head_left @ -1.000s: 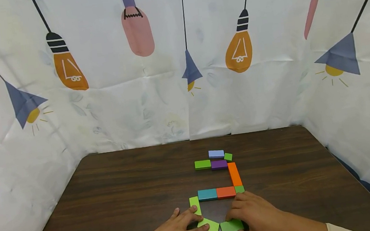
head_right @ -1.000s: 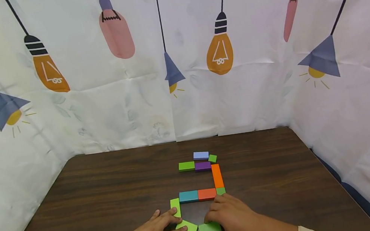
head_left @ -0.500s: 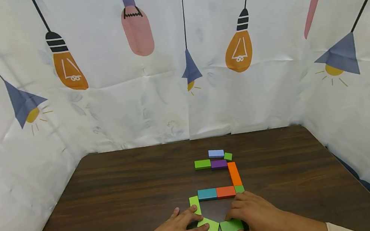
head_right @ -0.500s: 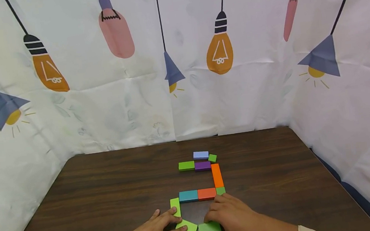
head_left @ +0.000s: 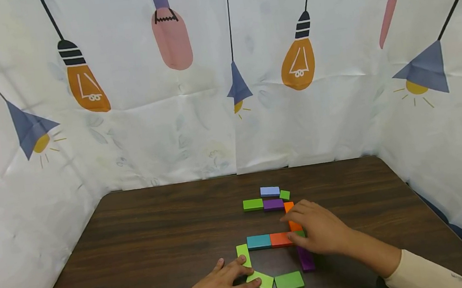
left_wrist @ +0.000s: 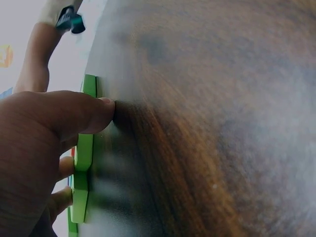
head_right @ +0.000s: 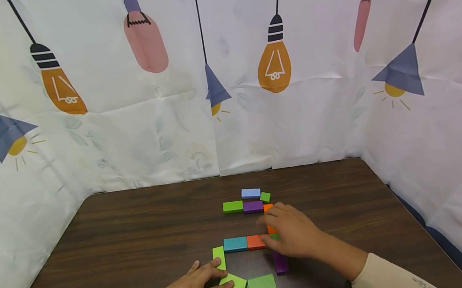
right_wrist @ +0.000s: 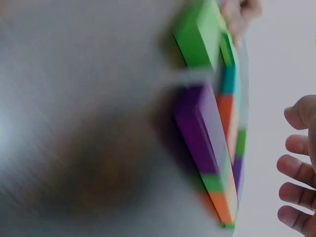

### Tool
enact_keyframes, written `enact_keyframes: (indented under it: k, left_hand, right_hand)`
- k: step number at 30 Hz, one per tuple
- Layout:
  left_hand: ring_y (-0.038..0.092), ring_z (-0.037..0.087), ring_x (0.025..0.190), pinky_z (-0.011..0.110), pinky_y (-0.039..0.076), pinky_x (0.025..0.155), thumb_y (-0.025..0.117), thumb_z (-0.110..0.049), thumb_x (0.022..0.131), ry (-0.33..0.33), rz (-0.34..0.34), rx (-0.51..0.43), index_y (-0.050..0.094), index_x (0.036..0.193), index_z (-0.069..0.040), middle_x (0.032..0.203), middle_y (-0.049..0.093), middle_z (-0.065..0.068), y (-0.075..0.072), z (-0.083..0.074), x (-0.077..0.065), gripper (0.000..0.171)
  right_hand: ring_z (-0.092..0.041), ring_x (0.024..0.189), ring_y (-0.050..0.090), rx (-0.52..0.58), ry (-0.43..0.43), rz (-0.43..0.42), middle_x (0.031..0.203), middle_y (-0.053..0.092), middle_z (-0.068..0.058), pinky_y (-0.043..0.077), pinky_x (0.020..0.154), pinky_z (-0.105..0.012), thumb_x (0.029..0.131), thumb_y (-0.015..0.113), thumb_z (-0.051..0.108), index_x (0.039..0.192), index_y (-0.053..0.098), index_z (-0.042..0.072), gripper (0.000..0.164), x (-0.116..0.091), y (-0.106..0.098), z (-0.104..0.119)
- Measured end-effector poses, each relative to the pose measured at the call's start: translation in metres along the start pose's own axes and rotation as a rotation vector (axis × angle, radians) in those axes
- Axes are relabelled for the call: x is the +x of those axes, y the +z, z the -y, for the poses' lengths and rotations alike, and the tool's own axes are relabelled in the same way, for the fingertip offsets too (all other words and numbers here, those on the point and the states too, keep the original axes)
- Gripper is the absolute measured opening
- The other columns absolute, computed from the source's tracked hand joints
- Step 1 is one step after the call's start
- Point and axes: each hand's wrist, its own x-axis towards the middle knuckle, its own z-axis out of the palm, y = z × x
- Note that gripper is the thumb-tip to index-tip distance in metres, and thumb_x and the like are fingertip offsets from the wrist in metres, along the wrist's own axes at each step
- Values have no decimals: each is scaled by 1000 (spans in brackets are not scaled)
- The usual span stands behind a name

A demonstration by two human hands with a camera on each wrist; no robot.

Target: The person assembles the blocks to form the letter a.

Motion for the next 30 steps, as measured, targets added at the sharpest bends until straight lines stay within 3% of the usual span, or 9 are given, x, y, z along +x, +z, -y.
enact_keyframes:
  k: [6, 10, 17, 22, 30]
  left_hand:
    - [32, 28, 149, 64, 42, 103, 50, -71, 96, -2, -3, -2, 40, 159, -29, 154, 40, -3, 1, 0, -1, 76]
    - [32, 28, 149, 63, 43, 103, 50, -70, 97, -4, -7, -2, 41, 158, -30, 154, 41, -3, 2, 0, -1, 74]
    - [32, 27, 149, 63, 42, 104, 50, -68, 97, -4, -9, -12, 41, 158, -30, 154, 41, -3, 2, 1, -1, 73]
    - [32, 28, 149, 62, 42, 105, 50, -69, 97, -2, -8, -5, 40, 159, -30, 154, 41, -3, 3, 2, -2, 74]
    - [30, 26, 150, 63, 40, 106, 51, -69, 96, -15, 11, -31, 38, 159, -31, 155, 40, -3, 1, 0, -2, 75]
  right_hand:
    - [-28, 115, 59, -29, 57, -53, 120, 67, -5, 53, 92, -48, 93, 73, 17, 121, 73, 11, 29, 22, 2, -36]
    - [-32, 119, 57, -12, 84, -8, 126, 65, -9, 52, 93, -51, 95, 65, 10, 127, 71, 10, 33, 32, 7, -53]
    - [-37, 129, 52, 14, 49, 94, 140, 60, -13, 50, 97, -52, 95, 58, -3, 134, 67, 6, 40, 43, 14, -72]
    - [-38, 129, 51, 12, 76, 131, 137, 62, -12, 51, 96, -51, 95, 56, -5, 129, 70, 8, 39, 45, 16, -79]
    - [-33, 116, 58, -37, 147, 82, 121, 67, -9, 55, 87, -46, 90, 66, -2, 120, 75, 11, 34, 43, 17, -88]
